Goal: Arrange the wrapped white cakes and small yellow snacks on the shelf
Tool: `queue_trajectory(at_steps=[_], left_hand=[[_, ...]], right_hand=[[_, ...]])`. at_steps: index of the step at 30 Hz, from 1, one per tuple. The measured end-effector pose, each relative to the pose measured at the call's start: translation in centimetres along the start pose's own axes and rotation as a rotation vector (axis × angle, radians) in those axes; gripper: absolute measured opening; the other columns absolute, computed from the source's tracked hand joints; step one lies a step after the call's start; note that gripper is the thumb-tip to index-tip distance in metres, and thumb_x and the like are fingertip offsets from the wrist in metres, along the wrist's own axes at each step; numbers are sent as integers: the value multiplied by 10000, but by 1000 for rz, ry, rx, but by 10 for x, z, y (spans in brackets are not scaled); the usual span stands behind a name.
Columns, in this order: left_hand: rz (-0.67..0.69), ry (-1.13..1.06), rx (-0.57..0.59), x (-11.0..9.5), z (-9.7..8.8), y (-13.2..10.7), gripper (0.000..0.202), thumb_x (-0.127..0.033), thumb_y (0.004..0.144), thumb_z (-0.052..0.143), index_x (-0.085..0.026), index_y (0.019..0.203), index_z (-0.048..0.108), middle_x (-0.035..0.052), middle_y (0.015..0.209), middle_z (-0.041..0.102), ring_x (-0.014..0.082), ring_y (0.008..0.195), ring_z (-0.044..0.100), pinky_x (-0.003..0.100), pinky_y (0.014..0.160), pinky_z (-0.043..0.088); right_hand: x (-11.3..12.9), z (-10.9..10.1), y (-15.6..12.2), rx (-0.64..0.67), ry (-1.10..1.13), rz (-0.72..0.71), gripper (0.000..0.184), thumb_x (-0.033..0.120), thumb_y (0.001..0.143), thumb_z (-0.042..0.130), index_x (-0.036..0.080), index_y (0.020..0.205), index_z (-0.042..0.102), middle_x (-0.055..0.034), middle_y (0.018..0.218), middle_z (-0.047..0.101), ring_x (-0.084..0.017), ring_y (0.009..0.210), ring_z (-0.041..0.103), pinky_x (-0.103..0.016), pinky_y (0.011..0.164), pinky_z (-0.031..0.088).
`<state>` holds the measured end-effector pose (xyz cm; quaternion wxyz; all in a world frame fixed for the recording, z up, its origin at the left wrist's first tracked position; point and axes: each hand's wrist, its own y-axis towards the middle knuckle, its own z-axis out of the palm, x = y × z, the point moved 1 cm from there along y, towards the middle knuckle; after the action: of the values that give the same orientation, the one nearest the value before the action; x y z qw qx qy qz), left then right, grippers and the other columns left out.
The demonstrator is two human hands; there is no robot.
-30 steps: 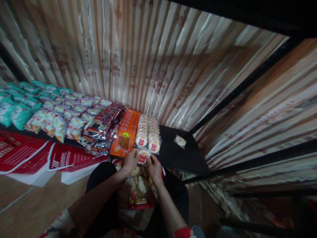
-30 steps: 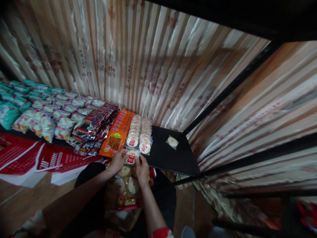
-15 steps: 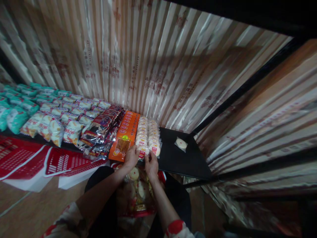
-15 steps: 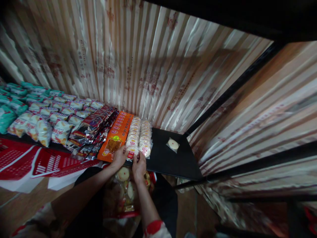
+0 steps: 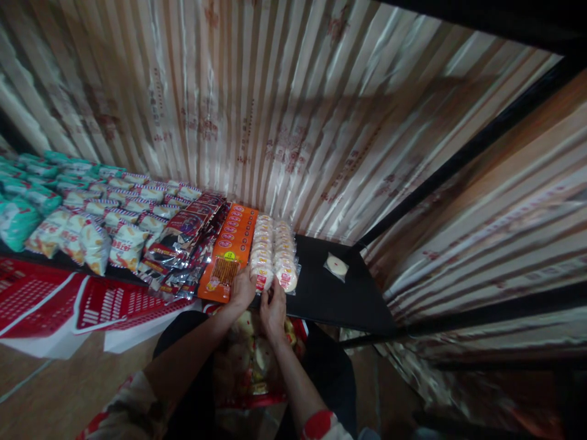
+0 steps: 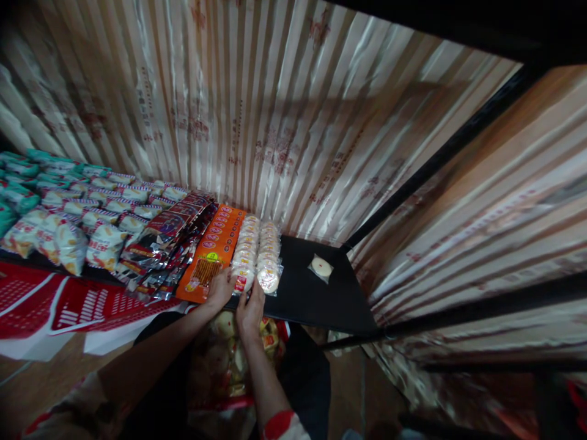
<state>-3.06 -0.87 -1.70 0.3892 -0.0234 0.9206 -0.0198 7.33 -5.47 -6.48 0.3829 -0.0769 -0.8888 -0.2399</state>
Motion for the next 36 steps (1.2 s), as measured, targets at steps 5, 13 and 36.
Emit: queue_trajectory(at_steps=[5,13,36], left_hand=[[30,8,-27,-1,2,2,279,-177,842,445,-115,1075,585,128,1070,631,187,1016,572,280,887,419],[62,21,-79,0,8,0,354,-142,820,447,-121,1163,534,137,1127,601,204,1082,537,315,954,399],[235,183,-117,7,11,-23,313,-123,843,385,-160,1122,522,97,1065,512,201,1037,476,336,906,415]], right_hand=[[-3,4,-4,-13,-49,-98,457,254,841,378,112,1267,467,-174,1222,519,-258,1162,437,-466,980,368],[1,3,-4,-14,-72,-121,434,199,830,382,141,1245,495,-154,1176,471,-252,1132,423,-455,969,379],[-4,7,-3,5,-71,-153,452,154,824,364,186,1250,510,-135,1228,456,-241,1160,417,-467,961,397]])
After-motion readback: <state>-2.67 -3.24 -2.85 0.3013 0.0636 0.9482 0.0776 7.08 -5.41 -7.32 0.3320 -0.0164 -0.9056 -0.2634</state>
